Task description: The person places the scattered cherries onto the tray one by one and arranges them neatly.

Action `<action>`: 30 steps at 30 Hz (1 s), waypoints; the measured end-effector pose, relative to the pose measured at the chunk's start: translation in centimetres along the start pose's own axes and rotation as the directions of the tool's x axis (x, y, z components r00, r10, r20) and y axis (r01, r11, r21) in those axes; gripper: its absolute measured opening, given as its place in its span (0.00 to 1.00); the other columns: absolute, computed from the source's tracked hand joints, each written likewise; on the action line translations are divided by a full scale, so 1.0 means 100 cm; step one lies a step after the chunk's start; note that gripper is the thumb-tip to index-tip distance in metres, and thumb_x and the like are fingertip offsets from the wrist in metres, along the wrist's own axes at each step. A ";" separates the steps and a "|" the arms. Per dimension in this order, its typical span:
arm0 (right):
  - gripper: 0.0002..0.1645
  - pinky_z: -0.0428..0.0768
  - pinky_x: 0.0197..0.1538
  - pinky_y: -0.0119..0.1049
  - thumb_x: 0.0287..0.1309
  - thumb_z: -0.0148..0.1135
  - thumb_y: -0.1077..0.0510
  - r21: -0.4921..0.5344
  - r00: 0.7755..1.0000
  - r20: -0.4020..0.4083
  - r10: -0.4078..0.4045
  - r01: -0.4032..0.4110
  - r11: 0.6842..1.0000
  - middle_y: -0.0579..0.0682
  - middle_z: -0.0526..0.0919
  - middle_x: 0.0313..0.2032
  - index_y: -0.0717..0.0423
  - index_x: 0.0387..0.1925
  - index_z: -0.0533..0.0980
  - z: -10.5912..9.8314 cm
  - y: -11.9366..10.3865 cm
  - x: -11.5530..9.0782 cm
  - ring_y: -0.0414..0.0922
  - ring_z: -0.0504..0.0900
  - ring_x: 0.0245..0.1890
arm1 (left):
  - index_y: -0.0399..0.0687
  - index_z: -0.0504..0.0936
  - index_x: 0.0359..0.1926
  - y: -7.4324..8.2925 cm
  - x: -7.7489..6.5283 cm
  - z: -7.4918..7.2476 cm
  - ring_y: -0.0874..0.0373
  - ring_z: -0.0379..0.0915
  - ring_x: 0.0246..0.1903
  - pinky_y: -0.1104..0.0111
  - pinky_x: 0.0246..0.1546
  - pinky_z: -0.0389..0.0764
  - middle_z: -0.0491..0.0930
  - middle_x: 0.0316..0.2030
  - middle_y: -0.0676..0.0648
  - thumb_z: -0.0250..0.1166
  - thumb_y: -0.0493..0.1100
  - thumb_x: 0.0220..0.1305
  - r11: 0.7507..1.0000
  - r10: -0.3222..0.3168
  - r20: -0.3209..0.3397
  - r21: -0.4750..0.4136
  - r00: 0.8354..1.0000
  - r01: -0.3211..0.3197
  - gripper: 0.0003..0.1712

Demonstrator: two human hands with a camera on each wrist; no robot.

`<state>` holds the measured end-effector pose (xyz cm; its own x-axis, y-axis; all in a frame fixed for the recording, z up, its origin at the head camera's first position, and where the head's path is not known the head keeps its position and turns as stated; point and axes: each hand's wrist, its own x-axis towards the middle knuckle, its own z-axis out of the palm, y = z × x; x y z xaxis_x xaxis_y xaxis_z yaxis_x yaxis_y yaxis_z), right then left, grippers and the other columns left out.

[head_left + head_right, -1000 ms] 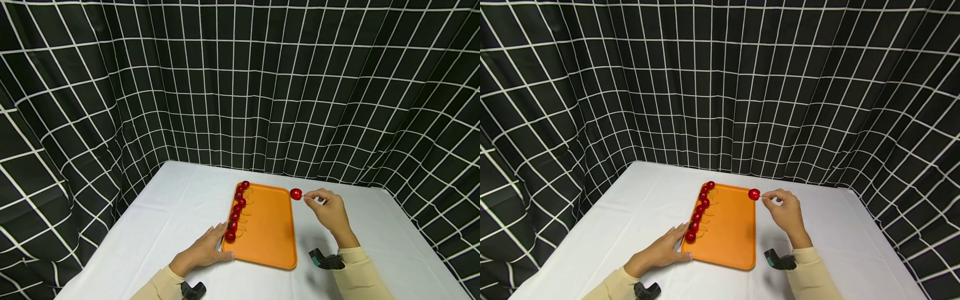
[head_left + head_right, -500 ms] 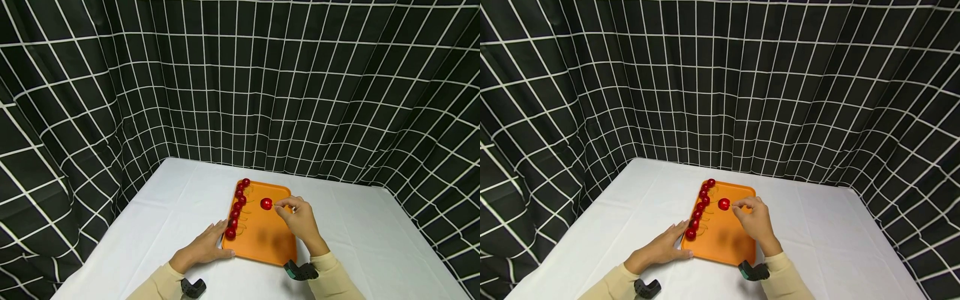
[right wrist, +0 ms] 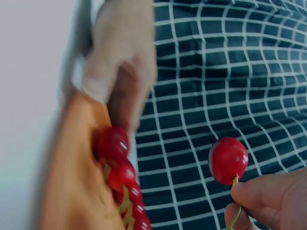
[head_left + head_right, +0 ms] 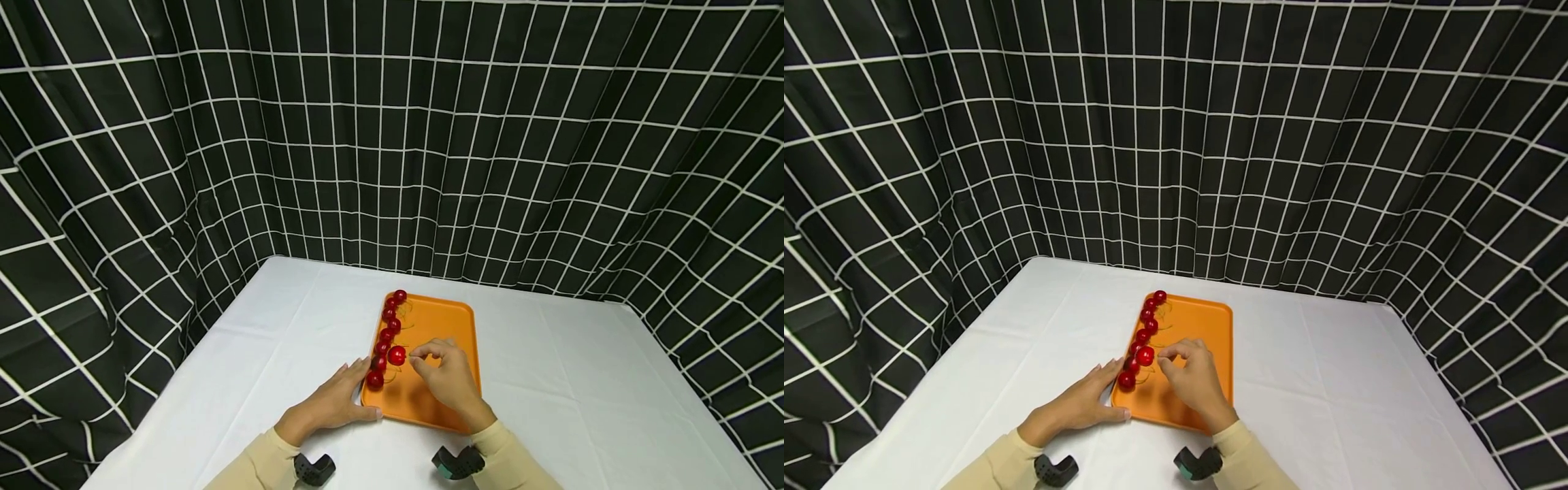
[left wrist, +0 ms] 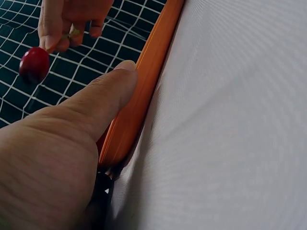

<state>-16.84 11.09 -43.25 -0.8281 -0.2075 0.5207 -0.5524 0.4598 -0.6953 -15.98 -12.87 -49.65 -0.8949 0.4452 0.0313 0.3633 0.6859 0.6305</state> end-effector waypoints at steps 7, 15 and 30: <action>0.06 0.67 0.32 0.36 0.52 0.71 0.66 -0.022 0.996 0.086 0.023 -0.021 1.000 0.37 0.83 0.28 0.52 0.26 0.85 0.021 -0.003 -0.010 0.52 0.72 0.32 | 0.41 0.51 0.75 0.000 0.001 0.000 0.46 0.44 0.71 0.53 0.70 0.44 0.52 0.72 0.42 0.67 0.71 0.50 1.000 0.004 -0.004 0.020 1.000 -0.003 0.62; 0.06 0.65 0.29 0.33 0.52 0.71 0.64 -0.100 0.975 0.217 0.057 -0.036 0.994 0.37 0.82 0.28 0.50 0.26 0.84 0.030 -0.002 -0.017 0.46 0.69 0.30 | 0.42 0.51 0.75 0.000 0.001 0.000 0.46 0.44 0.71 0.51 0.70 0.44 0.52 0.72 0.41 0.68 0.70 0.51 1.000 -0.007 0.000 0.009 1.000 0.007 0.62; 0.06 0.68 0.28 0.31 0.48 0.71 0.64 -0.166 0.966 0.252 0.050 -0.008 0.986 0.37 0.81 0.27 0.50 0.25 0.85 0.039 0.005 -0.024 0.40 0.68 0.29 | 0.47 0.50 0.76 0.002 -0.001 0.000 0.38 0.42 0.70 0.45 0.68 0.49 0.51 0.73 0.42 0.68 0.70 0.50 0.998 -0.051 0.005 -0.022 0.999 0.051 0.62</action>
<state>-15.52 8.45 -46.78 -0.8519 -0.3952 0.3438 -0.5226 0.5985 -0.6071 -15.84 -12.77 -49.56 -0.9109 0.4127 -0.0042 0.3117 0.6946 0.6483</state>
